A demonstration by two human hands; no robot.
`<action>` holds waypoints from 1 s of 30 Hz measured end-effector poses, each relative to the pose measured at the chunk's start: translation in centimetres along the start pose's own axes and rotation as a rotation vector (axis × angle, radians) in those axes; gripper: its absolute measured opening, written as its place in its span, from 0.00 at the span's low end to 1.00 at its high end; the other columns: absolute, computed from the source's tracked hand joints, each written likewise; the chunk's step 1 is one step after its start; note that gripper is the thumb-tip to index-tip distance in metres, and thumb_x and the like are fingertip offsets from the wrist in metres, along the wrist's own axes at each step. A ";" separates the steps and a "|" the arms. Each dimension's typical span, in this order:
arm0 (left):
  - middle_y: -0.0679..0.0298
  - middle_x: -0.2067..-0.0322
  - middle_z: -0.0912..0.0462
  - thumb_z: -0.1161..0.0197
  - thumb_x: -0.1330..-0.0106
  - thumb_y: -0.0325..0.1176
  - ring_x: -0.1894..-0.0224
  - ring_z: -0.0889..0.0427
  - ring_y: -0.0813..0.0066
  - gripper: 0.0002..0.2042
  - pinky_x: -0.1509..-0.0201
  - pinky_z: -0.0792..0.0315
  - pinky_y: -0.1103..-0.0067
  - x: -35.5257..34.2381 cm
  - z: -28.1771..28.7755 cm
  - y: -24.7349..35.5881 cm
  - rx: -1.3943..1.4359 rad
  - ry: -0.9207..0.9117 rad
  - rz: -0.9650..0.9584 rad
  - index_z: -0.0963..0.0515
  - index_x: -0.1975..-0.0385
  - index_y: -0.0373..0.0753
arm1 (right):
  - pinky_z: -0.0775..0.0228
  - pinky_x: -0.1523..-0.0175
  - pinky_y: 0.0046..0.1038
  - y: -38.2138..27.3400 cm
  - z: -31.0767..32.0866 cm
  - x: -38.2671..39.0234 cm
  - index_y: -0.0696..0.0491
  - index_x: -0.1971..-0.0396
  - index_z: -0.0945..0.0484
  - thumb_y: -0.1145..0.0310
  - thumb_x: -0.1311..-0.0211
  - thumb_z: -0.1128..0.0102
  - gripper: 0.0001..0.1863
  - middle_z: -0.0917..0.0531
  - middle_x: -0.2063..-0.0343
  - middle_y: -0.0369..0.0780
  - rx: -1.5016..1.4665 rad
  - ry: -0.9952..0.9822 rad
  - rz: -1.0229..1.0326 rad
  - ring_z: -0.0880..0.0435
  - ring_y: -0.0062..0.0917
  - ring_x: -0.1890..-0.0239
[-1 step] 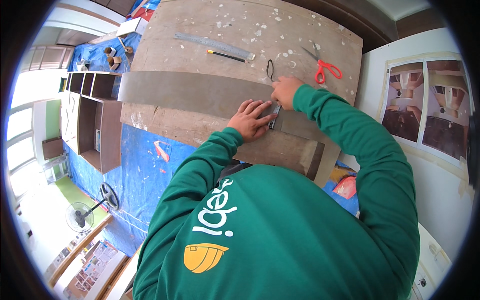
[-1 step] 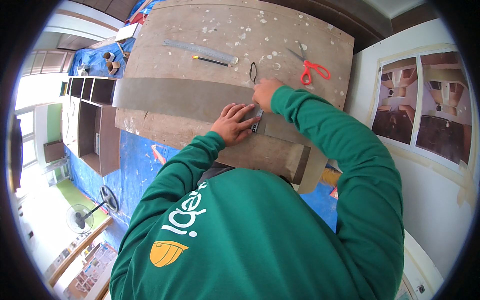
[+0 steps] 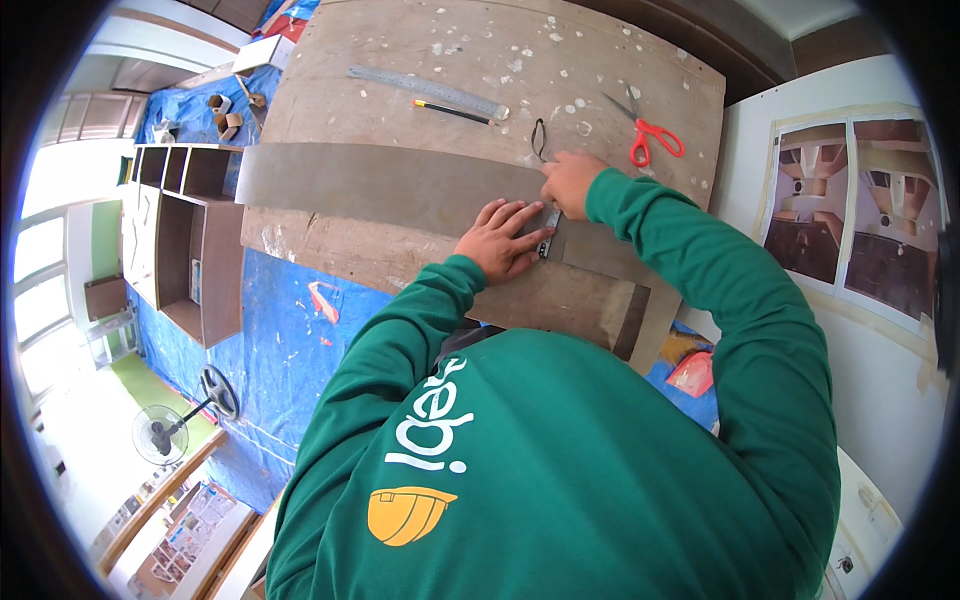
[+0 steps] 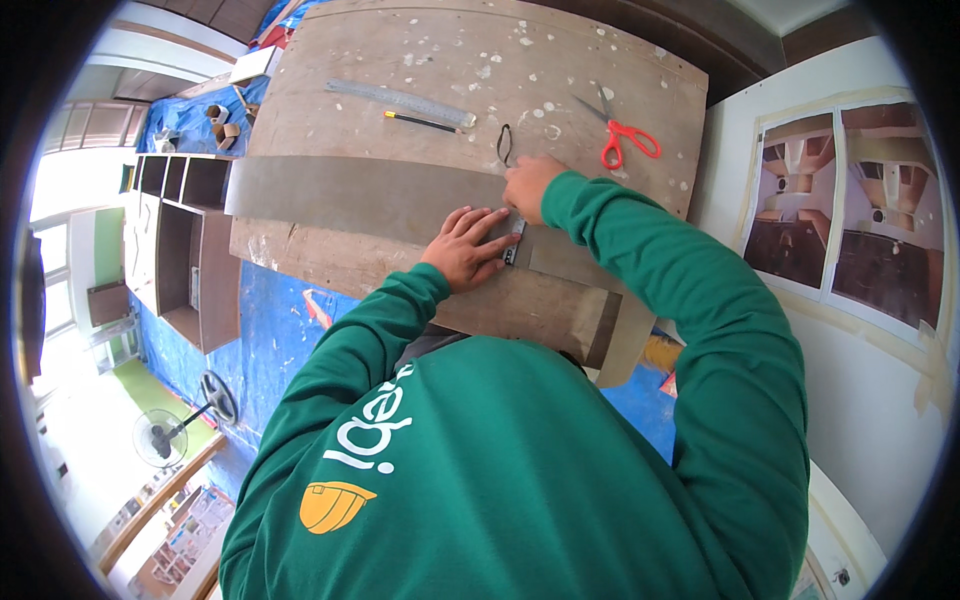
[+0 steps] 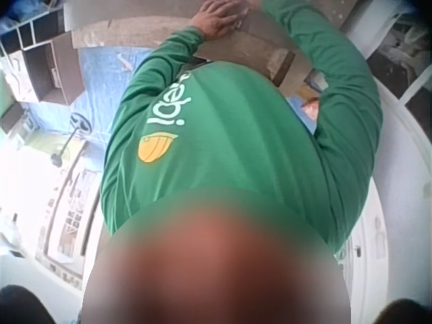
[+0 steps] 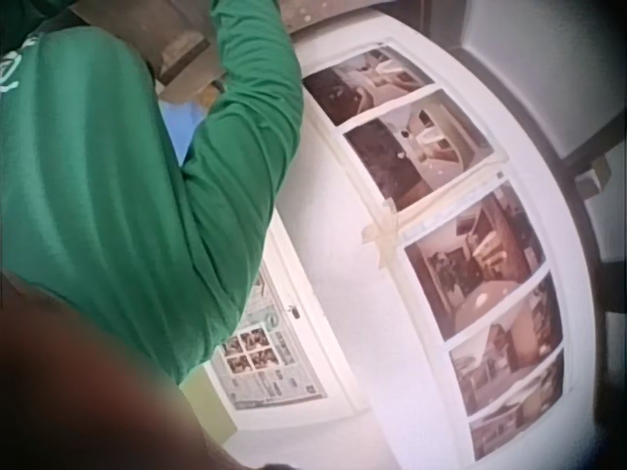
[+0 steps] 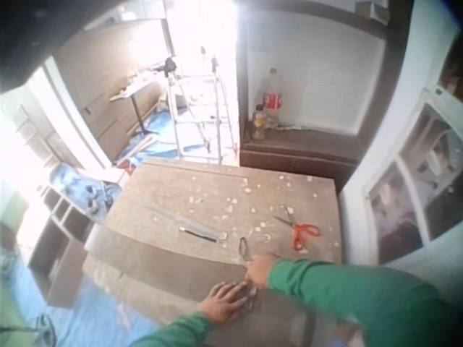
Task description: The person uses red-handled scissors to trim a small piece of material on a wooden board, then measures and marks the board with a tape measure and pencil. They walk through the room and pick up a long wooden plank, carrying it across the space.
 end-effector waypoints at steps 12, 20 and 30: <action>0.62 0.34 0.34 0.40 0.37 0.45 0.36 0.34 0.60 0.23 0.28 0.46 0.59 0.4 0.2 0.8 -0.020 0.034 -0.007 0.28 0.40 0.56 | 0.31 0.44 0.38 0.0 -0.4 0.2 0.43 0.60 0.16 0.63 0.46 0.37 0.12 0.22 0.53 0.38 -0.074 0.053 0.034 0.25 0.35 0.46; 0.64 0.34 0.35 0.40 0.36 0.46 0.37 0.32 0.62 0.23 0.29 0.45 0.60 -0.1 0.0 0.2 -0.069 0.055 -0.026 0.28 0.40 0.56 | 0.30 0.43 0.39 2.3 -0.5 -0.6 0.48 0.60 0.19 0.61 0.51 0.29 0.18 0.25 0.52 0.41 -0.265 0.080 -0.001 0.28 0.38 0.44; 0.73 0.31 0.37 0.42 0.35 0.47 0.36 0.35 0.64 0.24 0.28 0.48 0.61 -0.1 -0.7 0.2 -0.126 0.013 -0.033 0.29 0.39 0.53 | 0.30 0.43 0.41 3.3 0.3 0.0 0.47 0.52 0.22 0.57 0.52 0.30 0.26 0.26 0.50 0.43 -0.381 0.198 -0.024 0.27 0.41 0.45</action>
Point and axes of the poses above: each hand's wrist, its own x-axis away from the middle knuckle, its own z-axis out of the back of the hand, y = z × x, the point moved 8 cm from there along -x, towards the middle knuckle
